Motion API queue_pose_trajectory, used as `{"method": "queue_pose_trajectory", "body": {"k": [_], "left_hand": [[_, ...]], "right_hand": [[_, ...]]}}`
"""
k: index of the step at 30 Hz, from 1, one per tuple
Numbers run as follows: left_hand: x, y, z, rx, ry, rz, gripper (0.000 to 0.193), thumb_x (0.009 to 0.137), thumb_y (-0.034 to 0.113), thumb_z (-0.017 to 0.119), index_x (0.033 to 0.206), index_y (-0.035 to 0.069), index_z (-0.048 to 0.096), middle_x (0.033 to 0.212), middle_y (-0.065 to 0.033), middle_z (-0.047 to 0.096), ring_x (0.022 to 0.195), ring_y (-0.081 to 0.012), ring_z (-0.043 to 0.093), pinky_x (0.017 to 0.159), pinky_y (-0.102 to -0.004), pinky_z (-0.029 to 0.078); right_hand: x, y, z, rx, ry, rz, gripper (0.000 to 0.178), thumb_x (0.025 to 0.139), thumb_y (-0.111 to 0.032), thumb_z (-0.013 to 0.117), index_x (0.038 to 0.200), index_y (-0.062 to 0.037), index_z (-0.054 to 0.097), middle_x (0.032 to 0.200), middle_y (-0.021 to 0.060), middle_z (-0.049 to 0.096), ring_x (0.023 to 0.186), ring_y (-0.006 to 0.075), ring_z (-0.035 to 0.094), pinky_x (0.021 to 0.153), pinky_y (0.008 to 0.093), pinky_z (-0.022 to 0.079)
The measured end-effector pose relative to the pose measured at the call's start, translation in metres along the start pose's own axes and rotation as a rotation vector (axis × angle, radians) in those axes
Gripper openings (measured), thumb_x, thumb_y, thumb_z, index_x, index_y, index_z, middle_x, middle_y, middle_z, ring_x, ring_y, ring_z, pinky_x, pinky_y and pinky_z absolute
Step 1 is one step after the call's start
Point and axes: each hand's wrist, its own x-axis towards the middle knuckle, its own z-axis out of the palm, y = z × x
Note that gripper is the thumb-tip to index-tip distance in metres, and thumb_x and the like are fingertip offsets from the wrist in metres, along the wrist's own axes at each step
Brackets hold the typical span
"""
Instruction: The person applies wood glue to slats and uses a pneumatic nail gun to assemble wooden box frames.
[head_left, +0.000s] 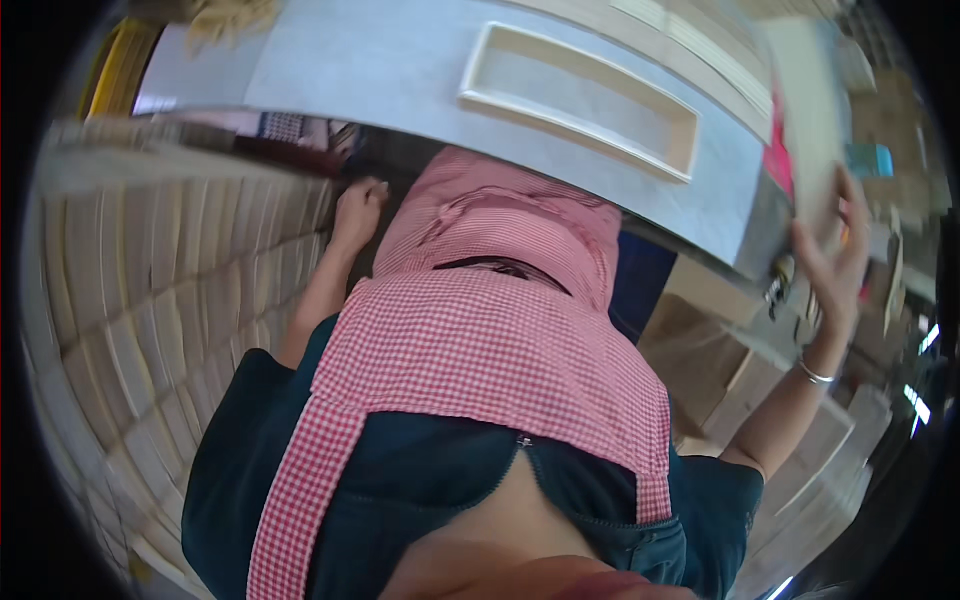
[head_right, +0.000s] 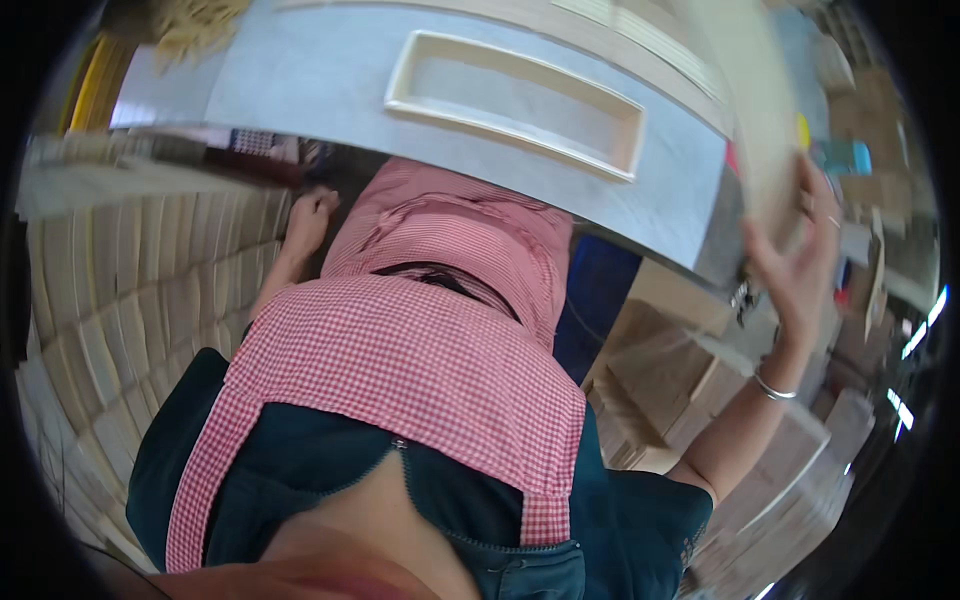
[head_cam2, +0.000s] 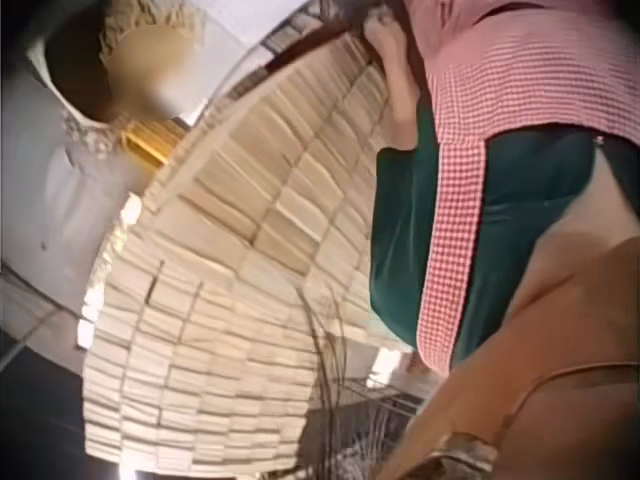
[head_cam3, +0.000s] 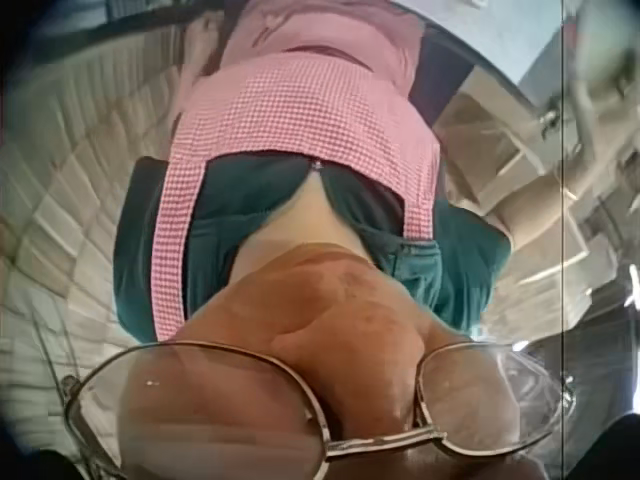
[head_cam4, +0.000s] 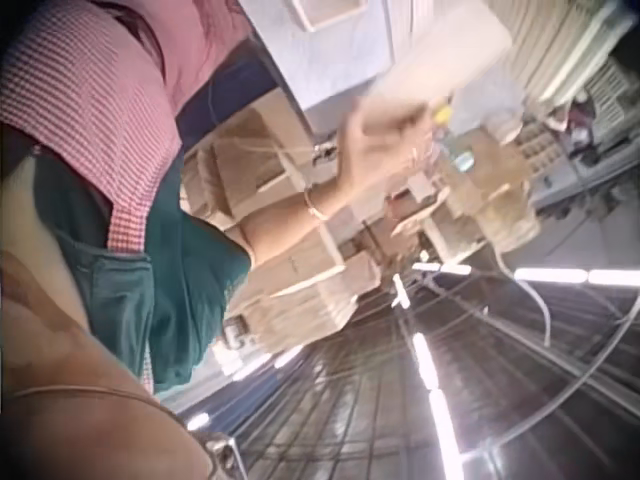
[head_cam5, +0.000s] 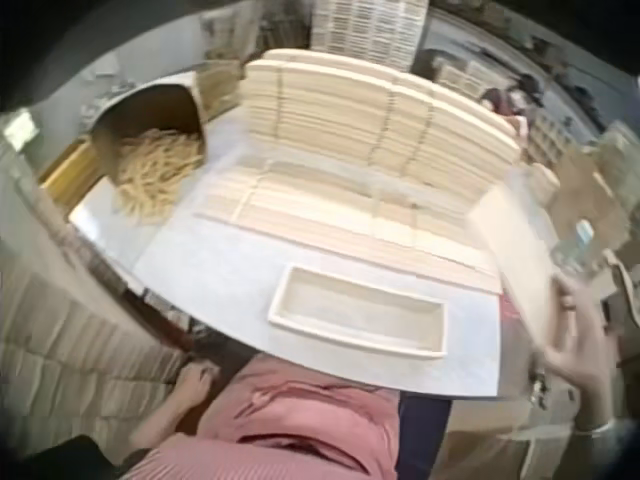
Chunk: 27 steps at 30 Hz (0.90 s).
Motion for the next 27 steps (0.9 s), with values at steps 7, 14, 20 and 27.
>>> {"method": "queue_pose_trajectory", "body": {"k": [7, 14, 20, 27], "left_hand": [[-0.029, 0.112, -0.05, -0.058, 0.338, 0.313, 0.012, 0.084, 0.011, 0.075, 0.092, 0.002, 0.075, 0.087, -0.0064, 0.067, 0.077, -0.0197, 0.063, 0.071, -0.0294, 0.05], [0.01, 0.175, -0.033, -0.157, 0.329, 0.474, 0.022, 0.082, 0.013, 0.08, 0.101, 0.002, 0.076, 0.096, -0.005, 0.069, 0.081, -0.0158, 0.062, 0.076, -0.0267, 0.048], [0.02, 0.19, -0.025, -0.099, 0.333, 0.543, 0.022, 0.083, 0.019, 0.079, 0.098, 0.003, 0.078, 0.091, -0.0065, 0.07, 0.077, -0.018, 0.063, 0.071, -0.0295, 0.051], [0.022, 0.194, -0.027, 0.061, 0.385, 0.62, 0.02, 0.083, 0.021, 0.078, 0.095, 0.004, 0.079, 0.085, -0.0053, 0.069, 0.071, -0.0194, 0.06, 0.065, -0.0313, 0.049]], "right_hand": [[0.061, -0.089, 0.113, 0.126, -0.279, -0.495, 0.084, 0.062, -0.025, 0.08, 0.142, -0.0101, 0.056, 0.142, 0.0075, 0.059, 0.127, 0.0323, 0.052, 0.108, 0.0445, 0.043], [0.075, -0.097, 0.136, 0.171, -0.302, -0.556, 0.082, 0.063, -0.026, 0.081, 0.141, -0.0126, 0.058, 0.145, 0.0054, 0.057, 0.128, 0.0309, 0.051, 0.109, 0.0437, 0.043], [0.072, -0.093, 0.145, 0.111, -0.313, -0.57, 0.082, 0.063, -0.026, 0.082, 0.14, -0.0123, 0.059, 0.145, 0.0061, 0.057, 0.129, 0.0305, 0.052, 0.108, 0.042, 0.044], [0.068, -0.082, 0.16, 0.113, -0.307, -0.601, 0.081, 0.065, -0.028, 0.084, 0.141, -0.0121, 0.058, 0.148, 0.0066, 0.055, 0.125, 0.0296, 0.054, 0.105, 0.0371, 0.047]]}}
